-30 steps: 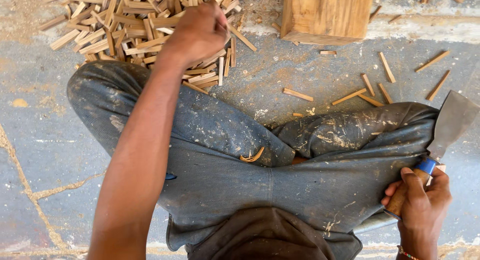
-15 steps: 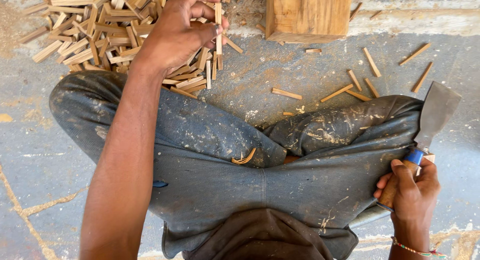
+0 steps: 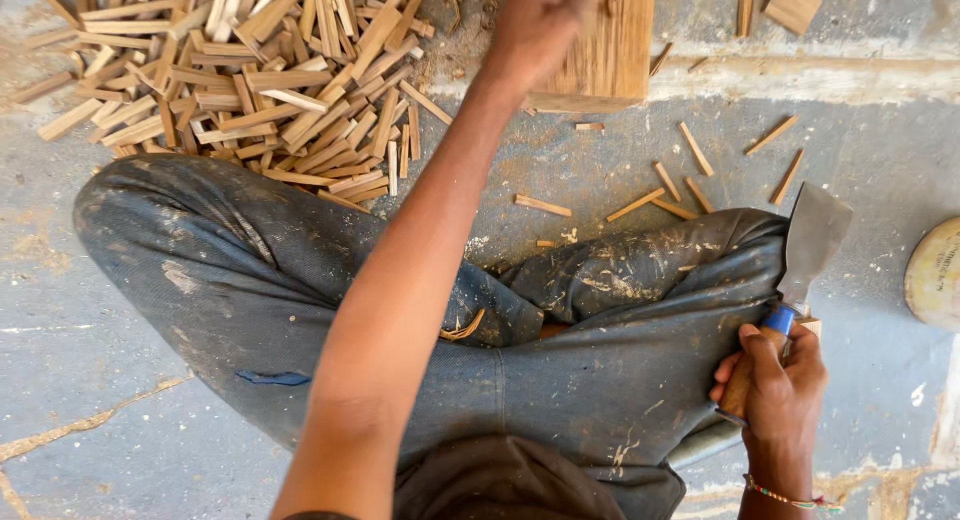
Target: The person shapes small wood pieces using a tool while sitting on the floor, handling each piece one by one.
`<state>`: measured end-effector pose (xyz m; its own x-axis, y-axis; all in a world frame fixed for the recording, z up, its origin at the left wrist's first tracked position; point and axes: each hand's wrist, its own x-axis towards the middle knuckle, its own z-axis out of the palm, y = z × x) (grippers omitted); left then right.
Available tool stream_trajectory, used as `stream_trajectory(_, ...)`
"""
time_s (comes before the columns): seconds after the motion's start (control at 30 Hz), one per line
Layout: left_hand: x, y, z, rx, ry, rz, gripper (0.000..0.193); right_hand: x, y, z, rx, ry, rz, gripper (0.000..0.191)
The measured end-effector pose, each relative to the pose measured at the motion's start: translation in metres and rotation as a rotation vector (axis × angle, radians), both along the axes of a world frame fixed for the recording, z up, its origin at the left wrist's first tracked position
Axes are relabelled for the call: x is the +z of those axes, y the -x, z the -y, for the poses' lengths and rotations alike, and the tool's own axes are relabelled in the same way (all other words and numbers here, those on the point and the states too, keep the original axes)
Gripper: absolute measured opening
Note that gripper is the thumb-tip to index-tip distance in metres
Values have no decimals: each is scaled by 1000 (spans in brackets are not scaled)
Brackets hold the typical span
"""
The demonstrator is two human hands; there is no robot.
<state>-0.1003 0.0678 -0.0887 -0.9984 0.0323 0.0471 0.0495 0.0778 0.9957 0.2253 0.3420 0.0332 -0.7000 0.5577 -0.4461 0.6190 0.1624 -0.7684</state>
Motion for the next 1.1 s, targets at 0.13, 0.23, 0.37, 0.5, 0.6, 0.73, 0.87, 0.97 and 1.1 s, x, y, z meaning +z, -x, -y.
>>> stream_trajectory(0.13, -7, -19, 79, 682, 311, -263, 31, -4, -4, -1, -12, 25, -56, 31)
stream_trajectory(0.23, 14, -39, 157, 656, 491, -290, 17, -5, -8, -5, -8, 22, -53, 31)
stream_trajectory(0.37, 61, -69, 180, 350, 105, -31, 20, -4, -5, -8, 22, 21, -19, 33)
stream_trajectory(0.5, 99, -97, 154, 64, -293, 256, 36, 0, -2, -1, 11, -25, 1, 35)
stream_trajectory(0.6, 105, -109, 132, -89, -379, 233, 38, 2, -3, 7, -6, -77, -9, 36)
stream_trajectory(0.73, 97, -115, 118, -149, -464, 272, 41, 4, 2, 12, -27, -114, 27, 36)
stream_trajectory(0.87, 91, -114, 114, -184, -427, 337, 27, 8, 6, 14, -25, -117, 58, 33)
stream_trajectory(0.97, 91, -114, 113, -178, -342, 337, 23, 10, 9, 16, -11, -126, 59, 31)
stream_trajectory(1.1, 90, -115, 114, -207, -324, 275, 24, 8, 10, 18, -8, -124, 48, 31)
